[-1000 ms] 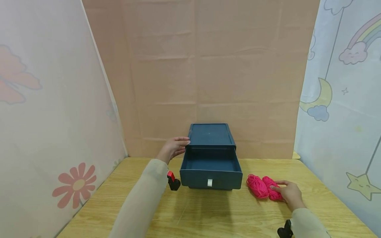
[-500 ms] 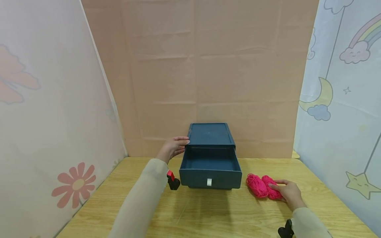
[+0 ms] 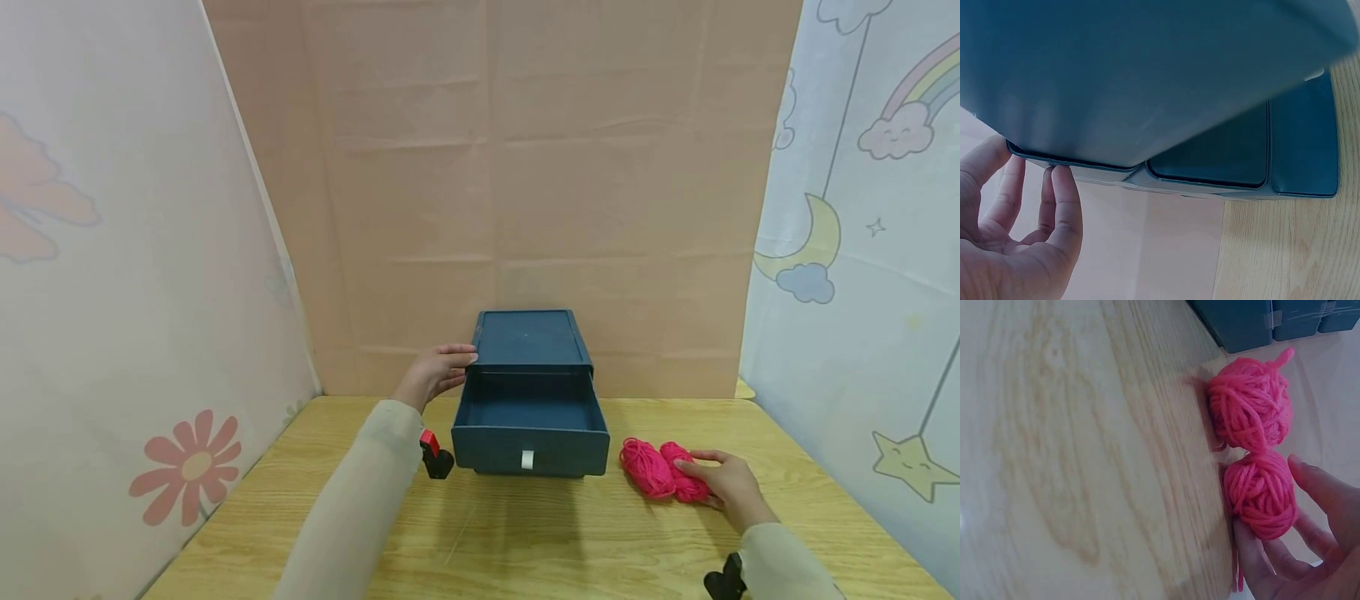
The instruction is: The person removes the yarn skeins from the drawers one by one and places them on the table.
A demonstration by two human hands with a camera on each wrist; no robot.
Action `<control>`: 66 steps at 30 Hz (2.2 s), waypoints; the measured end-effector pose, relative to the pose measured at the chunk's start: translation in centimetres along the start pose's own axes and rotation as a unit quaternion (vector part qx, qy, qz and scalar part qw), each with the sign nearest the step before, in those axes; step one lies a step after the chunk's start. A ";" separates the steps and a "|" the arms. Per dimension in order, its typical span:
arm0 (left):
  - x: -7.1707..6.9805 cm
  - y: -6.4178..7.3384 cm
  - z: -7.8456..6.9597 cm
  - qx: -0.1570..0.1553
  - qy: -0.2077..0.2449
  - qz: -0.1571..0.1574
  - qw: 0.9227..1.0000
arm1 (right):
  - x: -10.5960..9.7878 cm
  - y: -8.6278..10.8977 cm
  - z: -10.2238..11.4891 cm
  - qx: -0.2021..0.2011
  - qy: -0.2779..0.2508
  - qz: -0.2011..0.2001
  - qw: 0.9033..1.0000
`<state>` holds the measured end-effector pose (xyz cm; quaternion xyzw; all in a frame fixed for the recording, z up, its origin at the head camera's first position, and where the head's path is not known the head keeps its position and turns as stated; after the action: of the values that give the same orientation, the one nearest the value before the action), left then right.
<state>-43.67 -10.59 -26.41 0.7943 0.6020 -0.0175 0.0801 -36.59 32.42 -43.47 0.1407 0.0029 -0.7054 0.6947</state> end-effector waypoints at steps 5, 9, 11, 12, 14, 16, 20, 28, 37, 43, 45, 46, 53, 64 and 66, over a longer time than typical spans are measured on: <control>0.0 0.0 0.1 -0.002 0.006 -0.001 1.000 | -0.4 0.0 0.3 0.001 0.026 0.004 1.000; 0.0 0.0 0.0 0.000 0.009 0.000 1.000 | -0.9 0.2 0.8 0.010 0.083 -0.004 0.996; 0.0 0.0 0.0 0.001 0.009 0.000 1.000 | -1.0 0.3 1.2 0.006 0.097 -0.001 0.995; 0.0 0.1 0.0 0.001 0.010 -0.001 1.000 | -1.1 0.4 1.3 0.004 0.101 0.001 0.995; 0.0 0.1 0.1 -0.001 0.010 -0.003 1.000 | -1.2 0.6 1.7 0.003 0.100 0.004 0.995; 0.0 0.1 0.1 -0.002 0.010 -0.005 1.000 | -1.4 0.9 2.3 -0.001 0.088 0.012 0.996; 0.0 0.1 0.1 -0.005 0.012 -0.007 1.000 | -1.6 1.7 3.7 -0.014 0.072 0.019 0.997; 0.0 0.1 0.1 -0.006 0.009 -0.009 1.000 | -0.9 3.5 7.9 -0.097 0.059 0.038 0.993; 0.0 0.0 0.1 -0.005 0.006 -0.007 1.000 | 1.8 7.1 13.8 -0.189 0.052 0.069 0.978; -0.1 0.1 0.0 -0.004 0.004 -0.013 1.000 | 5.0 9.7 16.9 -0.268 -0.023 0.110 0.957; -0.1 0.2 0.1 -0.004 0.005 -0.013 1.000 | 6.2 10.6 17.7 -0.286 -0.041 0.123 0.949; -0.1 0.2 0.1 -0.003 0.004 -0.012 1.000 | 6.7 11.0 18.0 -0.292 -0.048 0.129 0.947; -0.2 -0.1 0.2 -0.002 0.004 -0.008 1.000 | 10.8 13.6 18.8 -0.293 -0.005 0.159 0.943; -0.3 0.1 0.2 -0.006 0.015 -0.005 1.000 | 16.4 13.9 16.0 -0.261 0.008 0.245 0.934; -0.2 0.1 0.2 -0.004 0.015 -0.006 1.000 | 17.1 13.4 15.4 -0.248 0.010 0.248 0.936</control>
<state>-43.58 -10.88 -26.54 0.7907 0.6077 -0.0036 0.0745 -26.33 12.14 -29.54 -0.0326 0.1494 -0.4861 0.8604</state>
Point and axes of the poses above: each hand's wrist, its own y-axis away from the middle knuckle, its own x-axis out of the palm, z = x × y, the point moved 6 cm from there along -y, towards the middle knuckle, and after that the axes turned 11 degrees about z, right-handed, at the moved point
